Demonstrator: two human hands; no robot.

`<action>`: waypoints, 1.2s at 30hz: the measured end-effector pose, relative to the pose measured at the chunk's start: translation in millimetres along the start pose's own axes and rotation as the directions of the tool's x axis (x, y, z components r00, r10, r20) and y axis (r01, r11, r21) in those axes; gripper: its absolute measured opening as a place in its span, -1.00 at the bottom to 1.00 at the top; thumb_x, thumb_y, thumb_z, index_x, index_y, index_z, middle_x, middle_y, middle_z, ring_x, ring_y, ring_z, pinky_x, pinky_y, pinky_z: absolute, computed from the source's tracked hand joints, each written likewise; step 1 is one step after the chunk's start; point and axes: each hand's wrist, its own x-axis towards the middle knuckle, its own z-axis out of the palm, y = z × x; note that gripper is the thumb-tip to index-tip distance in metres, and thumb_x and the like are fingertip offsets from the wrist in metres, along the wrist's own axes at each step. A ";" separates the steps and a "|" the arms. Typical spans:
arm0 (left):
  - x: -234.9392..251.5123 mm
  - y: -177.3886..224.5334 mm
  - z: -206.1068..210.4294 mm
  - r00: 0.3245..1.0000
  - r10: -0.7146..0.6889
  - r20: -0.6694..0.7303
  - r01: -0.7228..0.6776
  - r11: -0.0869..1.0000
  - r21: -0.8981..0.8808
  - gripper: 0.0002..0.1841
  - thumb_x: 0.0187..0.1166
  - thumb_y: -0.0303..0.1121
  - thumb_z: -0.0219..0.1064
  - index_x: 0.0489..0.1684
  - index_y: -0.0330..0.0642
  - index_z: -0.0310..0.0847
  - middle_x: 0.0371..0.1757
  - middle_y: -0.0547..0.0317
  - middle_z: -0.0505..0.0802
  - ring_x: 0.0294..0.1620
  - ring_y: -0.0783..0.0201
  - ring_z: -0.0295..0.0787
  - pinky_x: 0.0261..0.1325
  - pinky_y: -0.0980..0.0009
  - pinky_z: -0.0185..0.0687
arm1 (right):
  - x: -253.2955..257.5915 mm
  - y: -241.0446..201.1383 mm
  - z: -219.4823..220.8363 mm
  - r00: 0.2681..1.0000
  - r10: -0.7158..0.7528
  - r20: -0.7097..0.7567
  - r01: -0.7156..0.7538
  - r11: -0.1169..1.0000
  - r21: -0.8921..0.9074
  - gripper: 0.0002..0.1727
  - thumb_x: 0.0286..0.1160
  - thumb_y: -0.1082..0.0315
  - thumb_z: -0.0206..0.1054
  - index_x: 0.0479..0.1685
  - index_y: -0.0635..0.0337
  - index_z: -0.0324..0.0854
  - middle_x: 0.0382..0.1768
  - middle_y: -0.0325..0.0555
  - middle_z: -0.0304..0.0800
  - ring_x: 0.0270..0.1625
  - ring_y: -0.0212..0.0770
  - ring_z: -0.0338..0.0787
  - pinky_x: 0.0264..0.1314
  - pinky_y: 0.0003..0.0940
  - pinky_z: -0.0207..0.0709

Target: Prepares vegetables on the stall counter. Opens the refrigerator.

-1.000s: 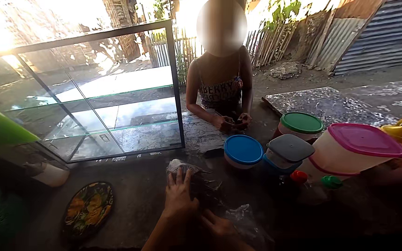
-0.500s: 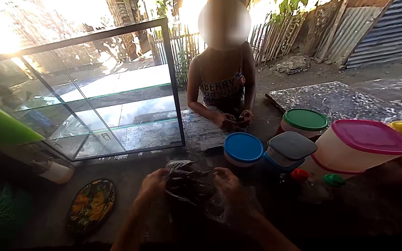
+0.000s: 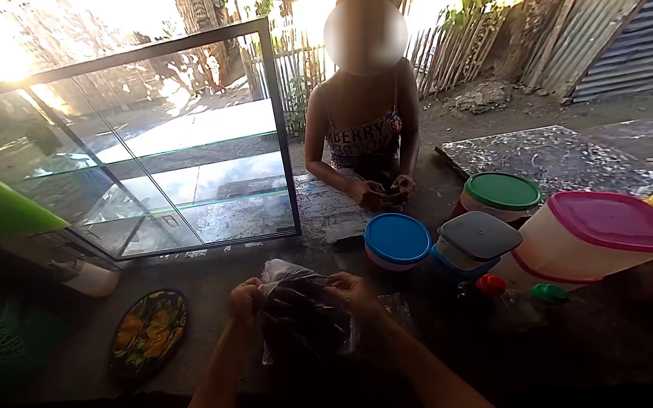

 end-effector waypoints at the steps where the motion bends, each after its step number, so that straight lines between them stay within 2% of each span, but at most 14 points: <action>1: 0.7 -1.3 0.9 0.996 0.080 0.034 -0.083 0.993 0.088 -0.73 0.40 -0.60 -0.02 -0.67 -0.09 0.40 -0.68 0.32 0.53 -0.65 0.45 0.41 -0.52 0.51 0.36 | -2.6 -2.9 0.7 1.000 -0.018 0.004 0.018 0.999 -0.047 -0.59 0.50 0.21 0.50 0.21 0.28 0.70 0.06 0.05 0.85 0.07 -0.18 0.84 0.25 -0.19 0.66; 3: 1.3 7.4 4.0 0.977 0.139 0.163 -0.194 0.900 0.391 -0.88 0.46 -0.48 0.21 -0.13 -0.22 0.52 -0.51 0.23 0.57 -0.51 0.36 0.47 -0.36 0.37 0.46 | -9.7 -10.0 4.7 0.998 -0.053 0.012 0.055 0.990 -0.128 -0.61 0.54 0.24 0.43 0.25 0.27 0.71 0.17 0.08 0.83 0.22 -0.13 0.82 0.39 -0.17 0.62; 6: -2.2 39.1 30.9 0.961 0.007 0.277 -0.257 0.397 0.881 -0.42 0.47 -0.02 0.54 0.40 -0.10 0.58 -0.39 0.01 0.75 -0.33 0.03 0.69 -0.08 -0.02 0.63 | -16.0 -12.6 12.8 0.986 -0.166 -0.001 0.159 0.949 -0.272 -0.66 0.58 0.27 0.36 0.20 0.27 0.76 0.16 0.10 0.84 0.29 -0.08 0.79 0.49 -0.14 0.56; 8: -3.2 56.0 49.1 0.949 -0.100 0.298 -0.286 0.121 0.951 -0.47 0.55 0.02 0.46 0.42 -0.03 0.64 0.00 -0.12 0.87 0.09 -0.14 0.81 0.20 -0.20 0.63 | -19.0 -11.1 16.9 0.970 -0.242 -0.004 0.225 0.906 -0.358 -0.67 0.59 0.27 0.32 0.16 0.26 0.79 0.12 0.11 0.85 0.25 -0.04 0.80 0.45 -0.11 0.56; 10: -4.0 68.4 63.2 0.946 -0.151 0.289 -0.304 -0.090 0.948 -0.66 0.65 -0.16 0.35 0.30 -0.03 0.73 0.21 -0.10 0.84 0.30 -0.13 0.75 0.29 -0.18 0.60 | -20.9 -11.0 18.9 0.963 -0.267 -0.017 0.242 0.894 -0.376 -0.68 0.59 0.29 0.32 0.17 0.27 0.79 0.11 0.11 0.85 0.24 -0.03 0.81 0.44 -0.10 0.58; 12: -3.2 72.2 73.2 0.951 -0.148 0.273 -0.304 -0.271 0.913 -0.70 0.58 -0.42 0.32 0.22 -0.10 0.77 0.39 -0.15 0.69 0.43 -0.20 0.58 0.31 -0.16 0.56 | -21.4 -12.4 20.2 0.961 -0.274 -0.046 0.239 0.899 -0.366 -0.68 0.57 0.31 0.35 0.18 0.26 0.79 0.10 0.10 0.86 0.23 -0.03 0.82 0.43 -0.11 0.59; 14: 9.9 68.5 71.8 0.946 -0.160 0.282 -0.321 -0.346 0.882 -0.59 0.52 -0.49 0.38 0.36 -0.17 0.68 0.67 -0.20 0.41 0.58 -0.37 0.34 0.35 -0.26 0.50 | -21.9 -14.2 20.6 0.956 -0.285 -0.064 0.245 0.901 -0.358 -0.68 0.55 0.34 0.37 0.19 0.26 0.79 0.12 0.10 0.86 0.23 -0.03 0.83 0.42 -0.11 0.60; 16: 34.0 60.9 61.3 0.922 -0.217 0.322 -0.374 -0.272 0.887 -0.43 0.50 -0.52 0.39 0.58 -0.09 0.54 0.85 -0.13 0.18 0.67 -0.47 0.23 0.37 -0.40 0.45 | -22.3 -15.8 19.8 0.953 -0.298 -0.061 0.256 0.893 -0.371 -0.66 0.55 0.34 0.38 0.23 0.28 0.77 0.14 0.12 0.85 0.24 -0.01 0.83 0.43 -0.11 0.60; 19: 68.0 55.6 36.4 0.845 -0.276 0.458 -0.465 0.042 0.884 -0.54 0.62 -0.55 0.15 0.51 -0.13 0.59 0.48 -0.18 0.69 0.45 -0.20 0.63 0.43 -0.21 0.49 | -20.3 -13.3 17.9 0.924 -0.376 -0.066 0.324 0.864 -0.385 -0.71 0.51 0.35 0.41 0.11 0.32 0.81 0.05 0.14 0.87 0.17 0.00 0.85 0.37 -0.12 0.64; 22: 78.4 53.9 23.3 0.867 -0.267 0.420 -0.300 0.393 0.869 -0.65 0.82 -0.36 0.00 0.36 -0.16 0.64 0.21 -0.20 0.78 0.12 -0.07 0.74 0.13 -0.08 0.59 | -17.0 -7.1 15.6 0.898 -0.436 -0.057 0.384 0.841 -0.382 -0.75 0.54 0.34 0.40 0.04 0.29 0.84 0.01 0.10 0.88 0.16 -0.04 0.85 0.36 -0.17 0.65; 24: 65.0 55.1 23.2 0.897 -0.250 0.364 -0.190 0.527 0.828 -0.66 0.85 -0.31 0.00 0.30 -0.15 0.67 0.20 -0.20 0.76 0.07 -0.09 0.69 0.02 -0.12 0.54 | -16.2 -4.0 15.7 0.878 -0.475 -0.056 0.419 0.821 -0.388 -0.75 0.54 0.35 0.39 0.03 0.30 0.84 0.01 0.10 0.88 0.15 -0.03 0.85 0.35 -0.16 0.65; 30: 71.6 39.5 14.4 0.958 -0.031 0.287 -0.199 0.646 0.737 -0.76 0.72 -0.46 0.08 -0.04 -0.26 0.72 -0.16 -0.10 0.75 -0.20 0.07 0.60 -0.16 0.04 0.46 | -18.0 -5.9 22.8 0.847 -0.525 -0.080 0.463 0.805 -0.372 -0.78 0.53 0.41 0.41 0.01 0.35 0.82 0.09 0.09 0.87 0.23 -0.05 0.84 0.40 -0.15 0.65; 32: 81.2 35.9 10.3 0.972 -0.034 0.233 -0.139 0.717 0.683 -0.82 0.66 -0.52 0.12 -0.04 -0.34 0.67 -0.15 -0.14 0.75 -0.17 0.04 0.65 -0.09 0.00 0.55 | -18.2 -6.6 22.5 0.843 -0.525 -0.116 0.462 0.818 -0.344 -0.78 0.49 0.44 0.44 0.02 0.37 0.79 0.09 0.09 0.85 0.20 -0.08 0.84 0.37 -0.17 0.67; 36: 71.1 39.5 10.9 0.994 -0.099 0.056 0.062 0.885 0.462 -0.88 0.52 -0.61 0.19 -0.09 -0.32 0.52 -0.27 -0.11 0.73 -0.32 0.08 0.68 -0.27 0.10 0.64 | -12.8 -5.5 18.1 0.861 -0.462 -0.211 0.409 0.877 -0.251 -0.77 0.51 0.42 0.47 0.07 0.30 0.78 0.10 0.04 0.83 0.13 -0.17 0.83 0.28 -0.19 0.70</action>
